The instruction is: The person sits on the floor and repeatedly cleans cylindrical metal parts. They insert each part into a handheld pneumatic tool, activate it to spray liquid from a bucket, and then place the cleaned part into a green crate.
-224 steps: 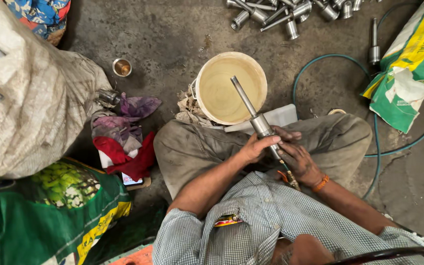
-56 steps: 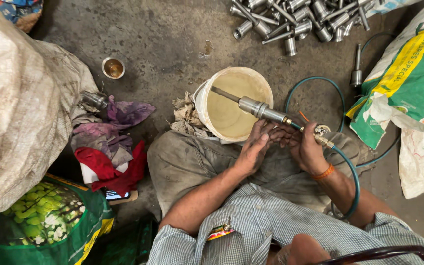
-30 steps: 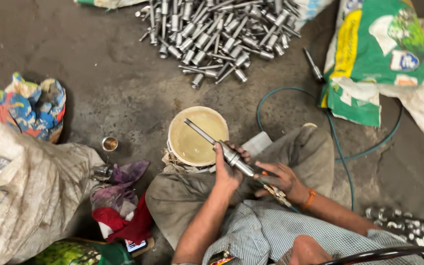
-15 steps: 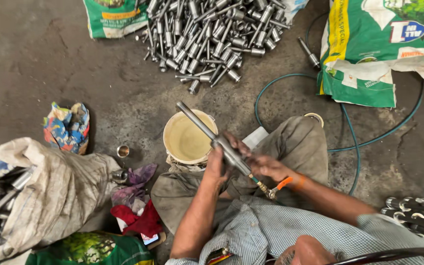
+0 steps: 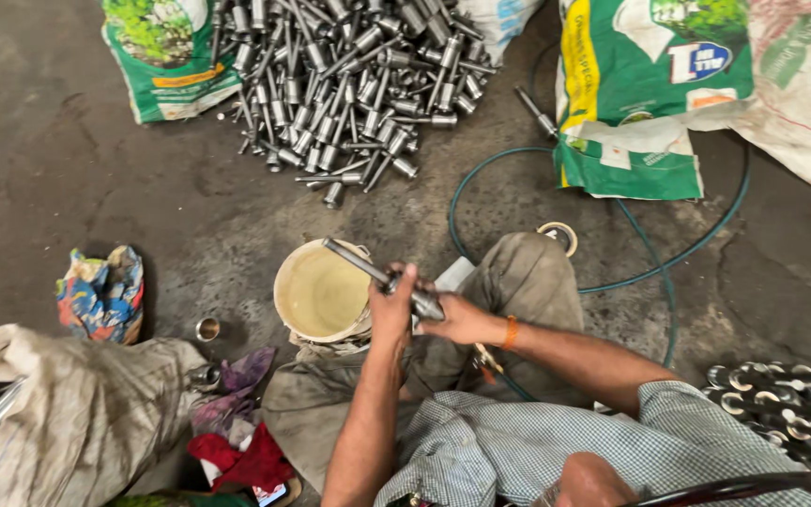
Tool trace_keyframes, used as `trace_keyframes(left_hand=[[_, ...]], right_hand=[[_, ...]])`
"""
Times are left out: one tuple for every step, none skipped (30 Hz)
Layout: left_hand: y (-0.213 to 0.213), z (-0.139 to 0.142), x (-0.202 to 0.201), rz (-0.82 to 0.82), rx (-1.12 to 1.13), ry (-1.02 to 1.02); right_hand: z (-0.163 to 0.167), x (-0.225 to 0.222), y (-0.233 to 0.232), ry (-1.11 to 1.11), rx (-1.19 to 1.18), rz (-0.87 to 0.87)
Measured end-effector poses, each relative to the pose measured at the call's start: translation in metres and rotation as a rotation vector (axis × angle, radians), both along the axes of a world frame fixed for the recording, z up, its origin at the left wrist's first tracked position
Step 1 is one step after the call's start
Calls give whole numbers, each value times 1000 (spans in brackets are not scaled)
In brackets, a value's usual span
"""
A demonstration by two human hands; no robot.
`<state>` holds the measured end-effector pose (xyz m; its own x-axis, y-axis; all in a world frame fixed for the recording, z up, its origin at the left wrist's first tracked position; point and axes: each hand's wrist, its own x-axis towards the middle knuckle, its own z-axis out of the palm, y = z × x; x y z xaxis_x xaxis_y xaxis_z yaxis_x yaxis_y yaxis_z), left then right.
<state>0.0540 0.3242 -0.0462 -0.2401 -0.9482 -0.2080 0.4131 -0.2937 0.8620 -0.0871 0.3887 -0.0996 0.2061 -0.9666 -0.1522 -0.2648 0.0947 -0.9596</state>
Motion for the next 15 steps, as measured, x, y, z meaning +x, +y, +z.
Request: trace_keyframes(left_hand=[[-2,-5,-7,138,27,-109],[-2,-7,-11,129,-12,-138],[0,-6,-10,117,-54,-169],[1,-4,-7,102,-105,-202],[2,-1,-1,70,-83,-204],[6,2,11,40,-42,-211],[10,4,23,11,11,-221],[10,5,33,-3,-5,-213],[7,4,40,-16,-28,-203],[5,1,46,-31,-47,-195],[1,-5,45,-91,-126,-174],[-4,-13,39,-149,-207,-147],[-9,-21,33,-204,-293,-116],[-12,-30,24,-218,-235,-4],[-12,-39,14,-233,-173,107]], right_hand=[[-1,-2,-5,227,-204,-65],[-2,-4,-8,245,-162,-100],[-2,-5,-11,260,-123,-139],[-1,-6,-14,271,-90,-183],[-2,-9,-17,189,-149,-200],[-2,-11,-17,105,-190,-210],[-5,-11,-13,20,-219,-220],[-8,-11,-9,-73,-103,-190],[-11,-12,-8,-166,3,-159],[-14,-11,-3,-261,113,-128],[-16,-8,0,-300,92,-32],[-18,-6,3,-332,67,67],[-19,-4,4,-360,37,170],[-21,-1,5,-320,-61,156],[-22,1,5,-281,-155,140]])
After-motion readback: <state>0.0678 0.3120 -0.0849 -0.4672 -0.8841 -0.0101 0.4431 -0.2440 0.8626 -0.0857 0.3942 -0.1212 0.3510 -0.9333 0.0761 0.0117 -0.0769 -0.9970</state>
